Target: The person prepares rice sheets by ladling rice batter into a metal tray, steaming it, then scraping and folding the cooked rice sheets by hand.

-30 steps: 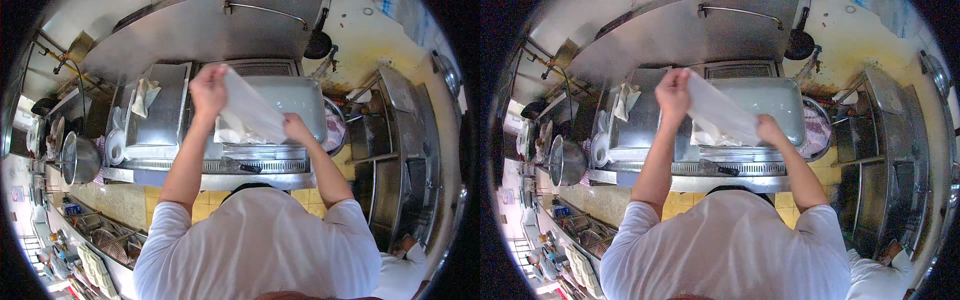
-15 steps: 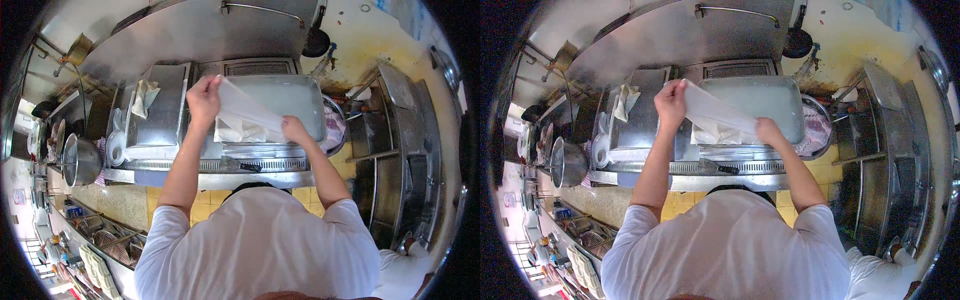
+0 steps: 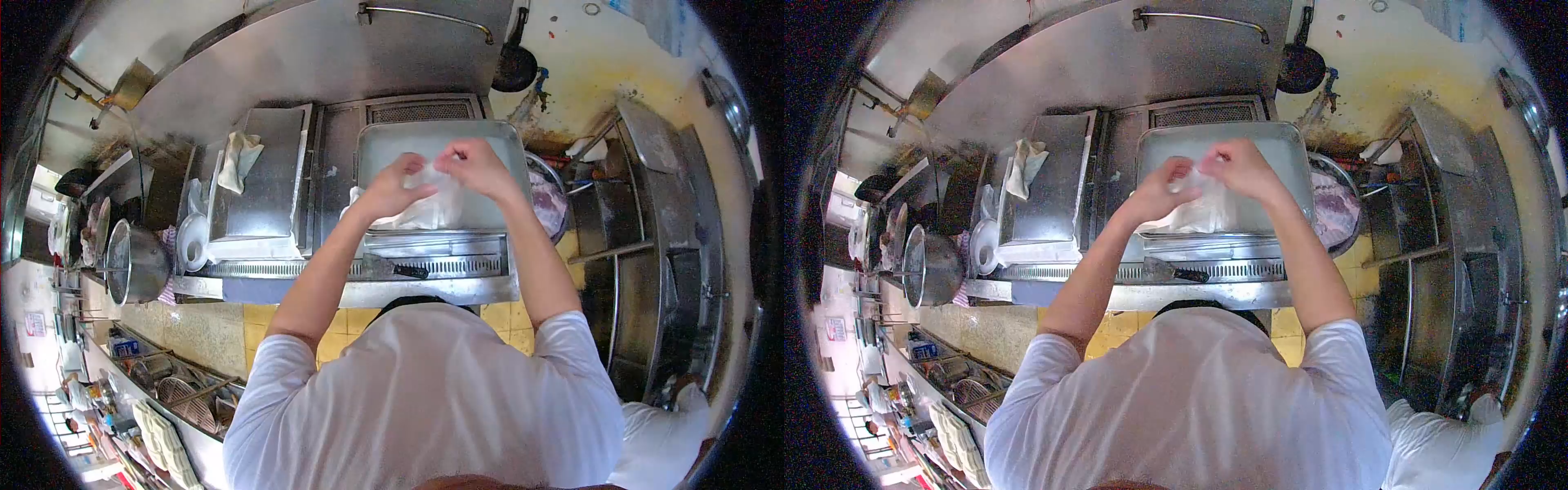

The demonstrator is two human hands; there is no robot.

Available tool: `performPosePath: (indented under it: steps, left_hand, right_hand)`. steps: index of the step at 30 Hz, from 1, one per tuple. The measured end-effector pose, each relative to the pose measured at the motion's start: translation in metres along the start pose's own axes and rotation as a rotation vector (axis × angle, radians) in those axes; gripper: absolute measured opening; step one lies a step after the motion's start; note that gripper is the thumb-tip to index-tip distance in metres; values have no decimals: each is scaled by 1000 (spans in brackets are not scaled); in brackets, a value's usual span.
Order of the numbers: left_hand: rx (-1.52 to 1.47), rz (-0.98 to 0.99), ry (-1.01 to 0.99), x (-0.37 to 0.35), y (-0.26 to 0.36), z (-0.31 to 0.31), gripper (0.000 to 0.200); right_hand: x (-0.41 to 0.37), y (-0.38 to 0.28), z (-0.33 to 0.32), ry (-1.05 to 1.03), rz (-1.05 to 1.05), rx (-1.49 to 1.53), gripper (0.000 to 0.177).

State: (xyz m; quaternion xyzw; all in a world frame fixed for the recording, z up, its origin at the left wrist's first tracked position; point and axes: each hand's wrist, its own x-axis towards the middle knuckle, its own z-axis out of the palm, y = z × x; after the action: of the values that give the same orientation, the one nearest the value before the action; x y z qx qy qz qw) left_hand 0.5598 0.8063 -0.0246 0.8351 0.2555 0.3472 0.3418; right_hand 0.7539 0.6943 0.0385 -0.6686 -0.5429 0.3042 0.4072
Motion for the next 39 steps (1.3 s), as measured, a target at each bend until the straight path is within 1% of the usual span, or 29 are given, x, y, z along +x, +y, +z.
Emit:
performPosePath:
  steps: [2, 3, 4, 6, 8, 9, 10, 11, 12, 13, 14, 16, 17, 19, 21, 22, 23, 24, 26, 27, 29, 30, 32, 33, 35, 36, 37, 38, 39]
  left_hand:
    - [-11, -215, -402, 29, 69, -24, 29]
    - [-5, -211, -399, 36, 80, -30, 29]
    - [-21, -101, -259, 43, 88, -35, 25]
    - [17, 104, -22, 54, 101, -41, 18]
    - [57, 127, -20, 63, 115, -49, 18]
    - [92, 146, -16, 66, 122, -52, 18]
    - [175, 258, 73, 68, 127, -57, 14]
    - [173, 257, 72, 69, 128, -61, 14]
    - [151, 282, 191, 71, 126, -67, 12]
    - [131, 308, 313, 75, 122, -75, 10]
    - [103, 246, 372, 79, 117, -85, 12]
    - [127, 169, 383, 78, 101, -95, 13]
    - [147, 94, 381, 75, 93, -96, 14]
    - [130, 110, 362, 68, 91, -83, 13]
    - [146, 201, 285, 64, 93, -62, 11]
    - [157, 304, 254, 63, 96, -54, 10]
    - [152, 306, 246, 61, 100, -51, 10]
    - [196, 360, 202, 61, 107, -49, 9]
    - [237, 386, 199, 63, 109, -51, 9]
    - [234, 393, 195, 65, 110, -59, 9]
    - [132, 198, 269, 65, 114, -79, 13]
    - [156, 211, 304, 65, 106, -82, 13]
    - [157, 215, 308, 58, 94, -74, 13]
    - [149, 231, 312, 59, 93, -67, 12]
    - [171, 263, 269, 58, 95, -49, 10]
    - [195, 300, 219, 56, 95, -42, 9]
    - [191, 298, 213, 57, 94, -39, 9]
    - [195, 344, 192, 58, 95, -36, 9]
    - [199, 394, 168, 60, 96, -35, 9]
  right_hand:
    - [15, -21, -5, -23, -92, 60, 19]
    - [22, -29, -8, 52, -207, 310, 21]
    - [25, -37, -10, 126, -319, 562, 23]
    - [25, -58, -9, 136, -300, 634, 25]
    - [27, -56, -4, 149, -274, 707, 26]
    - [32, -36, 7, 56, -189, 522, 23]
    - [36, -20, 16, -39, -102, 334, 22]
    - [31, -12, 28, -48, 6, 355, 23]
    - [21, -3, 43, -58, 115, 377, 25]
    - [15, 19, 51, 15, 116, 256, 28]
    - [10, 48, 54, 85, 114, 135, 33]
    - [2, 110, 42, 21, 163, 32, 37]
    - [-1, 114, 33, 14, 162, 35, 37]
    - [0, 106, 14, -18, 194, -179, 42]
    - [17, 82, 21, 116, -123, 200, 46]
    - [15, 28, 18, 146, -177, 274, 39]
    - [15, -20, 15, 178, -232, 348, 33]
    - [21, -25, 25, 186, -229, 347, 33]
    - [32, -20, 39, 25, 4, 406, 35]
    - [29, -9, 39, 33, 4, 406, 35]
    - [19, 26, 29, -30, 207, 107, 43]
    - [19, 63, 30, -38, 203, 105, 43]
    - [19, 136, 38, 113, 171, -181, 34]
    - [19, 123, 34, 111, 170, -184, 34]
    - [11, 56, 22, 72, 35, 183, 32]
    - [12, 22, 24, 70, 49, 187, 32]
    - [18, -14, 27, 98, -86, 346, 30]
    - [21, -30, 27, 130, -223, 503, 28]
    - [19, -22, 29, 140, -220, 505, 28]
